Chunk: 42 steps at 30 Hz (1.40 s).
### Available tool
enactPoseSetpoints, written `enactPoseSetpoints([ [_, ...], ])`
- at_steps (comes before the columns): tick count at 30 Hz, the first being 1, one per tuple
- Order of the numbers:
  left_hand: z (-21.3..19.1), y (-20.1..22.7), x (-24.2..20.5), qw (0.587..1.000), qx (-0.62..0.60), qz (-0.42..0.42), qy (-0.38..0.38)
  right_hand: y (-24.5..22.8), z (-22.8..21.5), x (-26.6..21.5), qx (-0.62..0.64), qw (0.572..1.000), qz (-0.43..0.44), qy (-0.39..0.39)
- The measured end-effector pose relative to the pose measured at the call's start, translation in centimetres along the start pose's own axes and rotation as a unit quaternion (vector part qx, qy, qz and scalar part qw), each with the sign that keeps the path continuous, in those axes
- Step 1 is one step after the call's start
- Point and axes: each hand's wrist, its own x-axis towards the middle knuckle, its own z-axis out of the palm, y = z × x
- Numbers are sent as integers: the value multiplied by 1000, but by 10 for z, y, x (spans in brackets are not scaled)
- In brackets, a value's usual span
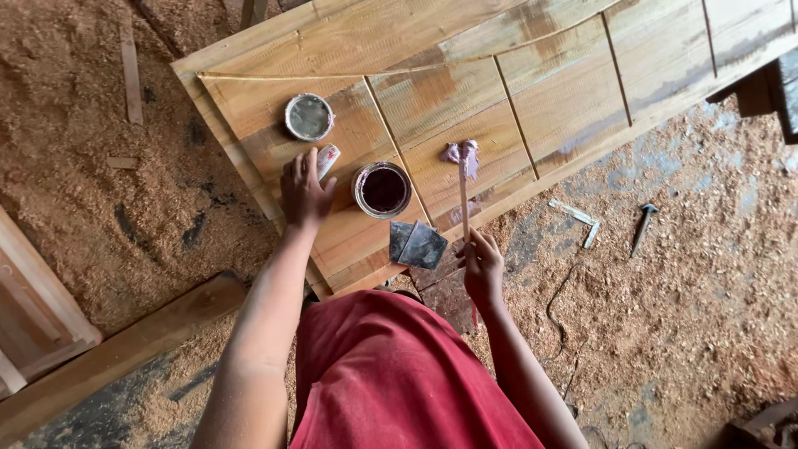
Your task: The person scoops a pinkish paste from a can onto a wooden board, then uses a putty knife to spread and press the paste into the grooves of a large wooden panel. The person repeatedly scoops more paste and continues filling the grooves across the panel surface.
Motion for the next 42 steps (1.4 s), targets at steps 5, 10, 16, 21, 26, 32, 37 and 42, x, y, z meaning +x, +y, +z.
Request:
enactPoseSetpoints([
  [5,13,6,12,999,-9,-30,-28,-15,4,7,1,1000,13,2],
  [10,18,-6,1,997,-35,-61,-23,-29,15,17,18,999,-23,-16],
  [16,17,-10,-4,989,-19,-85,-116,-33,26,22,47,997,-17,-55],
  [21,9,0,5,987,-122,-51,-86,-34,25,14,102,993,-13,-63],
  [26,-1,18,3,956,-272,-80,-81,-38,16,4,103,993,6,-54],
  [32,-16,14,-13,904,-384,-151,-109,-32,13,-6,84,993,57,-56],
  [37,-48,19,-22,875,-458,-95,-122,-33,6,-3,32,993,76,-81],
  [42,-113,48,-22,754,-623,2,-208,-76,-36,-10,-41,990,52,-123],
])
